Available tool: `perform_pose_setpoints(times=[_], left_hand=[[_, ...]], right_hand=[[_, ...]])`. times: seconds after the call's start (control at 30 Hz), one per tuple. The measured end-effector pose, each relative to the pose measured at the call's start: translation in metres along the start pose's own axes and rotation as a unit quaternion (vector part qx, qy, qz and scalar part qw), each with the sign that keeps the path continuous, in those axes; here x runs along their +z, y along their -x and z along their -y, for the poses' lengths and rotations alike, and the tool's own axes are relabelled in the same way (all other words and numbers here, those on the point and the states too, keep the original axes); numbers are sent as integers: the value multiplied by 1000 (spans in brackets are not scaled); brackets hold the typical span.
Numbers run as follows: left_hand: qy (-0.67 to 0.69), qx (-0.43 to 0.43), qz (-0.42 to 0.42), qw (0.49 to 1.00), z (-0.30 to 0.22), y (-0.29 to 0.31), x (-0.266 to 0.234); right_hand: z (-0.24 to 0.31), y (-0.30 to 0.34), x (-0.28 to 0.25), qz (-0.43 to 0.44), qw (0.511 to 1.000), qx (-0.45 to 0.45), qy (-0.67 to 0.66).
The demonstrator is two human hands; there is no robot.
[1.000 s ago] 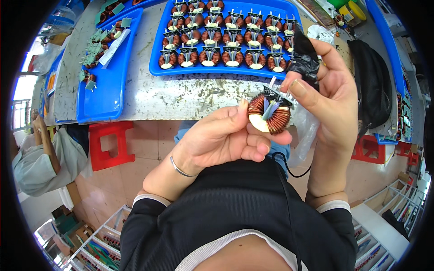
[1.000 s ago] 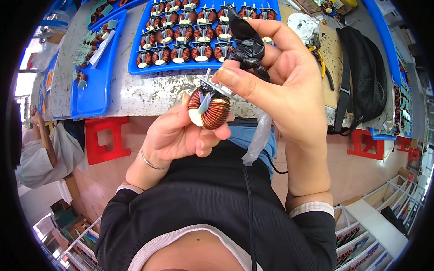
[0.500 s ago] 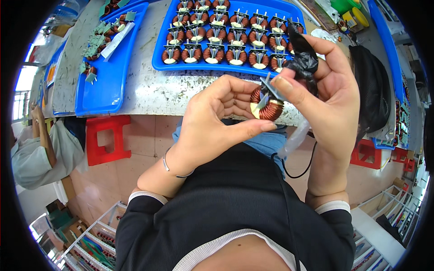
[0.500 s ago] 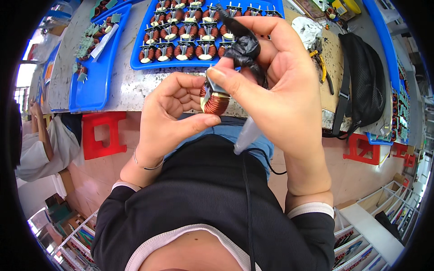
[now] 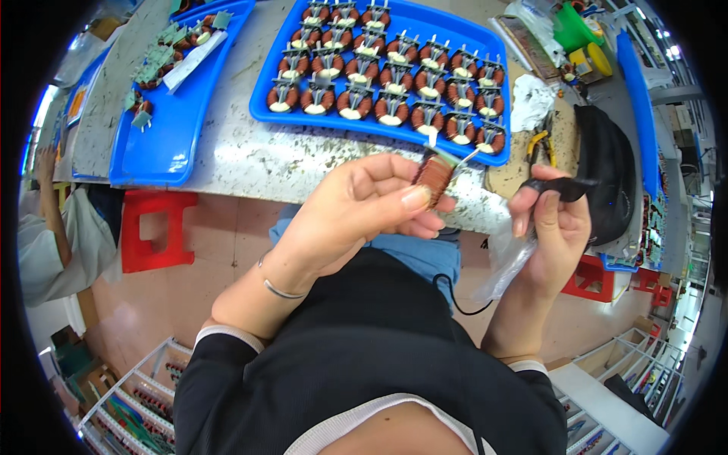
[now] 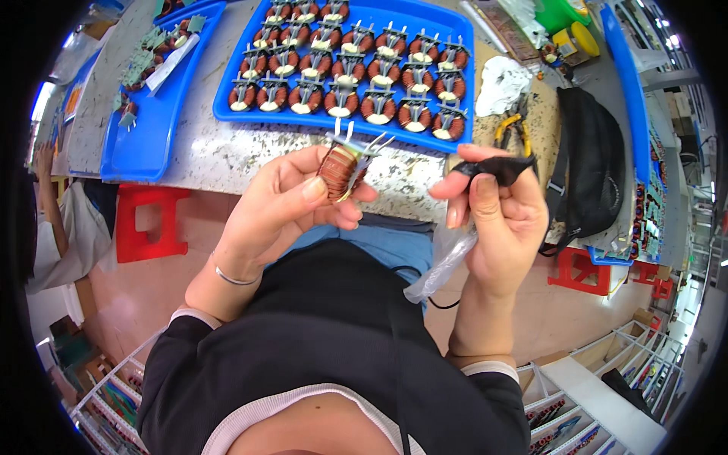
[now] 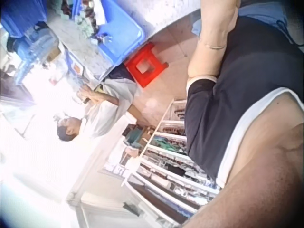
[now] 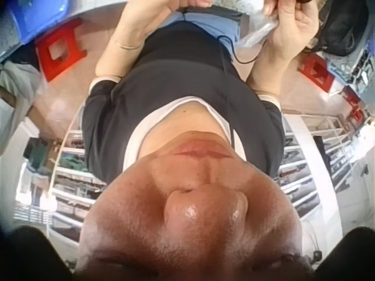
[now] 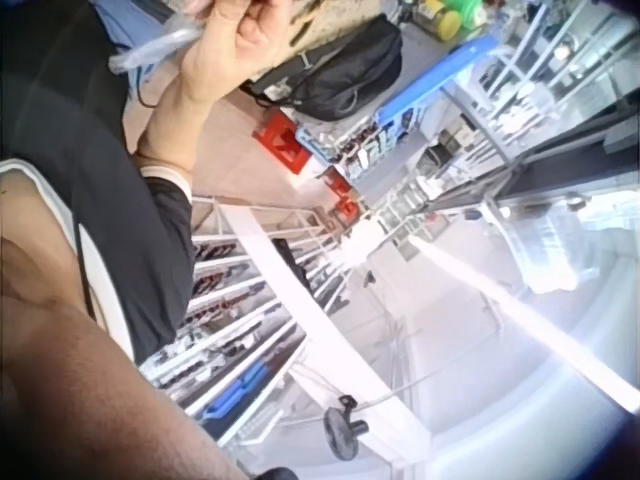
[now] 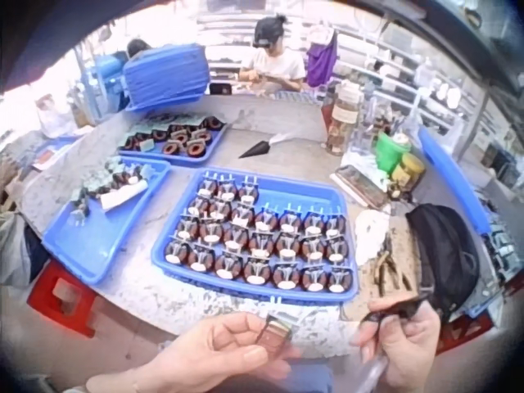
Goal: Manually assemble and trim the leads of electronic transformer components.
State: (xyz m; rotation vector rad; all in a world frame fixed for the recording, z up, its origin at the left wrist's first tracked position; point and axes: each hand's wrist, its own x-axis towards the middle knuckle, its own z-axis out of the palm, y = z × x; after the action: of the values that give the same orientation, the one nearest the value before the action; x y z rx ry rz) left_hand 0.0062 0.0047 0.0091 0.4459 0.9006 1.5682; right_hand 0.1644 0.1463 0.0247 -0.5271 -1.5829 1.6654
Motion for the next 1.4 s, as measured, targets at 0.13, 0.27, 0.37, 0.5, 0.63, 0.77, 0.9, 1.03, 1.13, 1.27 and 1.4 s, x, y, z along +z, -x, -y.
perform_pose_setpoints(times=[0.13,0.27,0.37,0.5,0.63,0.77,0.9,1.03,1.13,1.27,1.4], left_hand=[[18,6,-2,1000,4,1,-2],[25,29,-2,999,5,0,-1],[31,40,-3,999,7,-2,-2],[33,41,-10,999,11,-6,-3],[9,75,-42,996,12,-8,-3],[-12,94,-69,993,14,-9,-4],[-37,116,-88,989,14,-9,-2],[-66,134,-95,984,10,-9,-2],[-78,140,-103,982,11,-9,-4],[-70,132,-105,983,9,-9,-7],[-75,125,-113,983,8,-7,-15]], right_hand=[[-7,3,-4,-7,999,-10,-41],[-8,6,-3,-5,999,-20,-42],[4,12,7,16,999,25,-33],[6,10,21,81,995,-2,54],[9,5,33,48,993,-8,112],[10,2,32,80,980,5,182],[10,0,38,86,981,-13,175],[9,-2,36,104,975,-23,197],[11,-3,36,100,974,-13,201],[13,-2,37,79,981,55,166],[10,-4,24,76,982,26,173]])
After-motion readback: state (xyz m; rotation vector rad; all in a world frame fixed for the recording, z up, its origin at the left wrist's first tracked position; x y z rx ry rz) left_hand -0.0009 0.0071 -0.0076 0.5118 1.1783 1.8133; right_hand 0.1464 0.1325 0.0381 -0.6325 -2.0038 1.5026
